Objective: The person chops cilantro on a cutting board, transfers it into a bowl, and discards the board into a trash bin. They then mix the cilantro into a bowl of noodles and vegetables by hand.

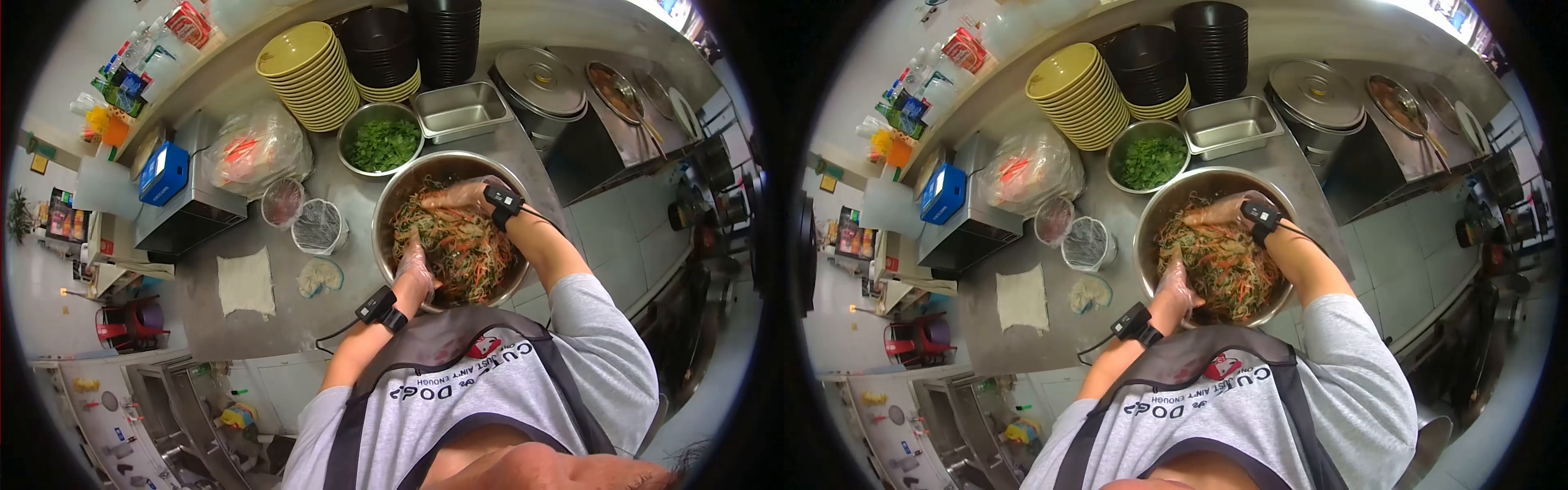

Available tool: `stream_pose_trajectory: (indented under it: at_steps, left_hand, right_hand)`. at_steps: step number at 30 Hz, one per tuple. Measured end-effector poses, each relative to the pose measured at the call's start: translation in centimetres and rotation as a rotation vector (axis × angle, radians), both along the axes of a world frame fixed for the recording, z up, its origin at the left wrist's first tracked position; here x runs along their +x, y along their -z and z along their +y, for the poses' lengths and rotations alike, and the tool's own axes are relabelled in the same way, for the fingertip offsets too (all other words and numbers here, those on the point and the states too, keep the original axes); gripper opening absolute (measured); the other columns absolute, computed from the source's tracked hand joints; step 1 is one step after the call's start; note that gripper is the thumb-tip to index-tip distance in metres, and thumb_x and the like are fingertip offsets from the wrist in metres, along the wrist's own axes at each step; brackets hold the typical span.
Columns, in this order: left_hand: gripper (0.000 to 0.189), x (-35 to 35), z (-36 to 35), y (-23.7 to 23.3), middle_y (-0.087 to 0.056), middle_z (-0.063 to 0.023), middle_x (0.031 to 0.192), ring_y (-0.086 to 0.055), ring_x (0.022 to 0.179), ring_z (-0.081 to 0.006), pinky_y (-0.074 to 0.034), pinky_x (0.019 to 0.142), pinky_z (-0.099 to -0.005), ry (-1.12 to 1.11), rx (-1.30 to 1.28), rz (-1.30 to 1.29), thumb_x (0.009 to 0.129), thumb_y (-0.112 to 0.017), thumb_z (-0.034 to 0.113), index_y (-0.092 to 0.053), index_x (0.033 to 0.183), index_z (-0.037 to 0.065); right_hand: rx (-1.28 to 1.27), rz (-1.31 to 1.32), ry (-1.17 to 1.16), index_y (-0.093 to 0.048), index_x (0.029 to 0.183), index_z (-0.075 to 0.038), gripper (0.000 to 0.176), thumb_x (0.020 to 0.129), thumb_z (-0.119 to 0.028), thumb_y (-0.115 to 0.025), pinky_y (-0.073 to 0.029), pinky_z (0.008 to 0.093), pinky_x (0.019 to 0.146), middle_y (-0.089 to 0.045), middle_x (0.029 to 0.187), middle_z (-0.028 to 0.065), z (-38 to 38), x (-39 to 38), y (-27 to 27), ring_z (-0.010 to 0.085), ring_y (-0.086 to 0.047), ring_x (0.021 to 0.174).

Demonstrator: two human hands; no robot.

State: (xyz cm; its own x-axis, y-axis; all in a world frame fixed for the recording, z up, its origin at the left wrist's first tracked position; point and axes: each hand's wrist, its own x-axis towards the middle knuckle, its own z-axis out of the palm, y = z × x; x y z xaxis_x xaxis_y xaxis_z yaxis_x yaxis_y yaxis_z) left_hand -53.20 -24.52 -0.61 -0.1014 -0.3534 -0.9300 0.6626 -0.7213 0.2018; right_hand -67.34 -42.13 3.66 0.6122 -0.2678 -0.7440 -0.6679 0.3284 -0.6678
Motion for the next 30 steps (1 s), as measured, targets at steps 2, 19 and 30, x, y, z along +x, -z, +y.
stream_pose_trajectory:
  at_steps: [2, 19, 30]
  left_hand:
    - [0.089, 0.1, -0.3, 0.4, -0.029, -0.0127, 0.159, -0.036, 0.14, -0.0346, -0.036, 0.106, -0.0627, -0.09, -0.138, 0.044, 0.09, -0.057, 0.064, -0.028, 0.155, 0.011]
    - [0.033, 1.5, -2.0, -17.5, -0.07, -0.0156, 0.104, -0.069, 0.094, -0.0287, -0.059, 0.082, -0.0417, 0.295, -0.817, -0.334, 0.083, -0.064, -0.005, -0.062, 0.116, -0.007]
    - [0.033, 0.4, -3.5, -26.1, -0.068, -0.0102, 0.111, -0.065, 0.1, -0.0191, -0.053, 0.089, -0.0352, 0.427, -0.948, -0.238, 0.09, -0.067, 0.013, -0.061, 0.118, -0.004]
  right_hand:
    - [-0.367, 0.018, -0.074, -0.06, 0.134, -0.009, 0.073, 0.086, -0.063, -0.066, -0.047, 0.0357, 0.099, -0.065, 0.128, 0.013, 1.0, -0.1, -3.0, 0.0225, -0.059, 0.118]
    - [-0.594, -0.354, 0.426, -0.062, 0.122, -0.002, 0.05, 0.074, 0.01, -0.06, -0.05, 0.0321, 0.093, -0.071, 0.11, 0.0068, 8.0, -5.3, -17.8, 0.0158, -0.063, 0.102]
    - [-0.8, -0.422, 0.49, -0.064, 0.122, -0.002, 0.041, 0.087, -0.023, -0.07, -0.05, 0.0293, 0.087, -0.069, 0.105, 0.0054, 10.9, -6.2, -24.9, 0.0121, -0.061, 0.094]
